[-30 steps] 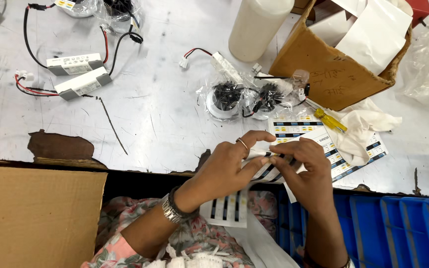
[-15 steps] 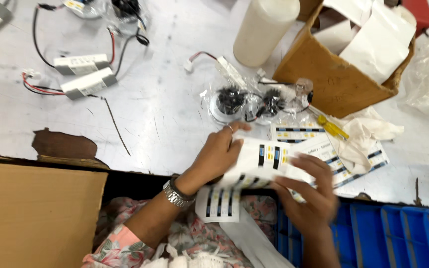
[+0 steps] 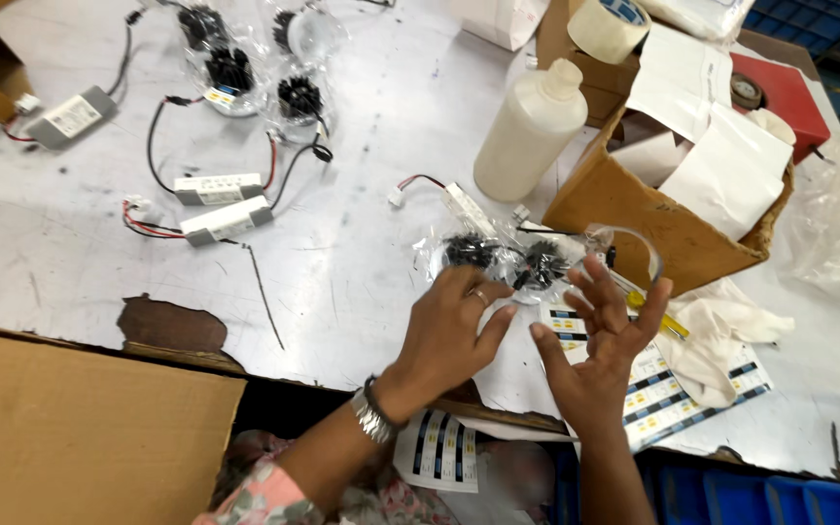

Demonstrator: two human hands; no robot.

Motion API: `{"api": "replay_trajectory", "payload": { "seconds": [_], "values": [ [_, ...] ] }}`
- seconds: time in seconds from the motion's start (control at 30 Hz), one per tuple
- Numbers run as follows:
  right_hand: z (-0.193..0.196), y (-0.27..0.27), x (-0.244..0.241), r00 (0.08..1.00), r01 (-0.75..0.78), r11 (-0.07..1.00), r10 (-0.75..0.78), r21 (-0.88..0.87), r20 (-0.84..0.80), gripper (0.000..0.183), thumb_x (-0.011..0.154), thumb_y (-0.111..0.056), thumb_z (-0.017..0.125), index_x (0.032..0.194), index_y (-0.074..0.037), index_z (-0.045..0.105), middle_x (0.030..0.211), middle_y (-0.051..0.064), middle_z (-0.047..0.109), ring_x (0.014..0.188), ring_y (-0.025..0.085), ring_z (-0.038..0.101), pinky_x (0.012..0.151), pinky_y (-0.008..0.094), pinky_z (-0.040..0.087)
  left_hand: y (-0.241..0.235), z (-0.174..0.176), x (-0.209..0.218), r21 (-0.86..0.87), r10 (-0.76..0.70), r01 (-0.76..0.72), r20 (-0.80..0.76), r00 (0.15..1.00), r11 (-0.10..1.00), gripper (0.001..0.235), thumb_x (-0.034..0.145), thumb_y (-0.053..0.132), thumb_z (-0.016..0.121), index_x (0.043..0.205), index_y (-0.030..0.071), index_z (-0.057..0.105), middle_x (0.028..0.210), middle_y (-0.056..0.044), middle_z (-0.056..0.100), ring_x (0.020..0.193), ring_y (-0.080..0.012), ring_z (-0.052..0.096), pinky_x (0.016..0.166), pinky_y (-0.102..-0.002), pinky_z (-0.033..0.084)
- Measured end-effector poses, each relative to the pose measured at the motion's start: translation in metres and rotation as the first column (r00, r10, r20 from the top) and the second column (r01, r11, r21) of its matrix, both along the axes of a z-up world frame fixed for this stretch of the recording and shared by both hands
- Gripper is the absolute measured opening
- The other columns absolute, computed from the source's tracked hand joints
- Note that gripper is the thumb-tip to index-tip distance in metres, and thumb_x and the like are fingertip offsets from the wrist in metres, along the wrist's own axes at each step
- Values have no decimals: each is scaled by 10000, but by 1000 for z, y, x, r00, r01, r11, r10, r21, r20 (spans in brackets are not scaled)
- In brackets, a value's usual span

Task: The person assembles LED light components by placing drivers into small cardboard boxes and applying technical specification stickers to the component wires and units.

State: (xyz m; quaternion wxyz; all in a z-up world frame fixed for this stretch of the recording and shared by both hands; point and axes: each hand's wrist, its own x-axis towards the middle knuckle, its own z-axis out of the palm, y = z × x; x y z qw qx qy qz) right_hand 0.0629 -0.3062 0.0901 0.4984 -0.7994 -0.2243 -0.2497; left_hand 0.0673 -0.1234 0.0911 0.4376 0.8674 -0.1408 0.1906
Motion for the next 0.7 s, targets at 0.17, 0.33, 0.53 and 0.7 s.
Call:
{"api": "replay_trajectory", "payload": {
  "seconds": [0.17,0.33,0.53,0.7],
  "values": [
    [-22,24,13,959,209,978,-199,27,-201,1161,905,16,736,1610,-173,-168,1336,212,620,1000,238,748,857,335,641,3,-4,48,176,-50,-1,286,957,984,317,801,274,754,1074,117,793,1394,-270,523,1325,-526,322,969,-613,316],
    [-39,36,29,986,157,987,-155,22,-67,1126,918,63,715,1628,-172,-126,1355,233,596,1009,227,734,875,335,621,5,-33,63,26,-101,99,88,991,995,198,856,200,741,1015,82,755,1421,-182,559,1404,-462,345,1117,-533,348],
    [-36,48,20,987,30,981,1,193,-159,1190,866,145,687,1637,-218,-144,1441,246,457,1022,233,674,863,323,614,44,-48,38,-66,-136,135,-5,991,989,139,824,73,689,963,77,682,1383,-108,605,1474,-395,390,1213,-502,356],
    [-35,62,-16,958,-131,943,200,307,-206,1198,863,188,623,1610,-296,-179,1482,235,416,1042,220,709,832,326,660,53,-32,-1,137,51,-71,147,988,988,333,742,-37,632,998,153,729,1395,-122,552,1507,-395,267,1205,-712,155]
  ]
}}
